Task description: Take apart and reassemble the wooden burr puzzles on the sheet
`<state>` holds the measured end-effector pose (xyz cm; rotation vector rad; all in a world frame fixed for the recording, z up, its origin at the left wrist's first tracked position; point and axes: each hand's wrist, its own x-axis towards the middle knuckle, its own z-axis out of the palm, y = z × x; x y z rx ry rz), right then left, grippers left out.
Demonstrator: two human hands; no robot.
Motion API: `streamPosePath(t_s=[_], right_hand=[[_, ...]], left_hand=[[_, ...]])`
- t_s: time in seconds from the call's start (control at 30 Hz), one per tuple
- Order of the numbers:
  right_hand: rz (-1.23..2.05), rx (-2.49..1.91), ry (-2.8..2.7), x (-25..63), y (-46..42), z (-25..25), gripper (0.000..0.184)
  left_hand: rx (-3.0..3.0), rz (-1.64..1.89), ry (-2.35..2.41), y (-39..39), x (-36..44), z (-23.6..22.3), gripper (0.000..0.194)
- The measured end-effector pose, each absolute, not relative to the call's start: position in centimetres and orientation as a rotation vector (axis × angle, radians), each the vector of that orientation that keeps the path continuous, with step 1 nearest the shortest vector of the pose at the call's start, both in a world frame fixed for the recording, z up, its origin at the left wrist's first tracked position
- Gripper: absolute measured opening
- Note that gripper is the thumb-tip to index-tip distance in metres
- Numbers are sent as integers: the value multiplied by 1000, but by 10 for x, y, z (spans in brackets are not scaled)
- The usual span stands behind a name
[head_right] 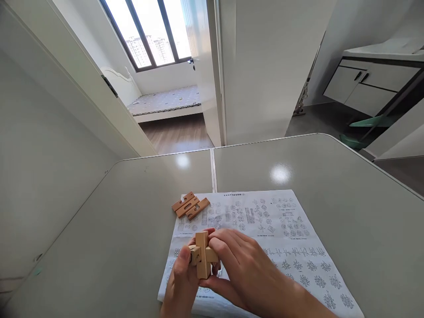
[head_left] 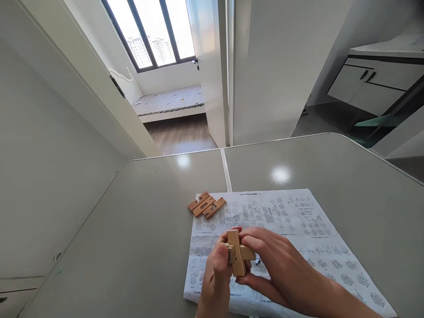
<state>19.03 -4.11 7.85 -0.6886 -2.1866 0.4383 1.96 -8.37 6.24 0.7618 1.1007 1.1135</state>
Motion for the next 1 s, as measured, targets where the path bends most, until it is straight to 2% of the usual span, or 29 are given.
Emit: streamPosePath(t_s=[0.13, 0.3, 0.47, 0.67, 0.83, 1.0], right_hand=[[435, -681, -2172, 194, -38, 87, 29], [338, -691, -2218, 194, -40, 107, 47], [322, -644, -2184, 193, -41, 115, 39], [278, -642, -2132, 192, -42, 112, 46], [377, -690, -2214, 196, -40, 115, 49], [437, -694, -2191, 199, -40, 111, 57]], left_hand=[[855, 1197, 1168, -87, 20, 74, 80], [1002, 1259, 1149, -90, 23, 90, 75], [1072, 1161, 1111, -90, 15, 91, 83], [1174, 1106, 1160, -88, 11, 94, 83], [1115, 1088, 1127, -87, 12, 97, 77], [1113, 1085, 1081, -87, 7, 90, 79]])
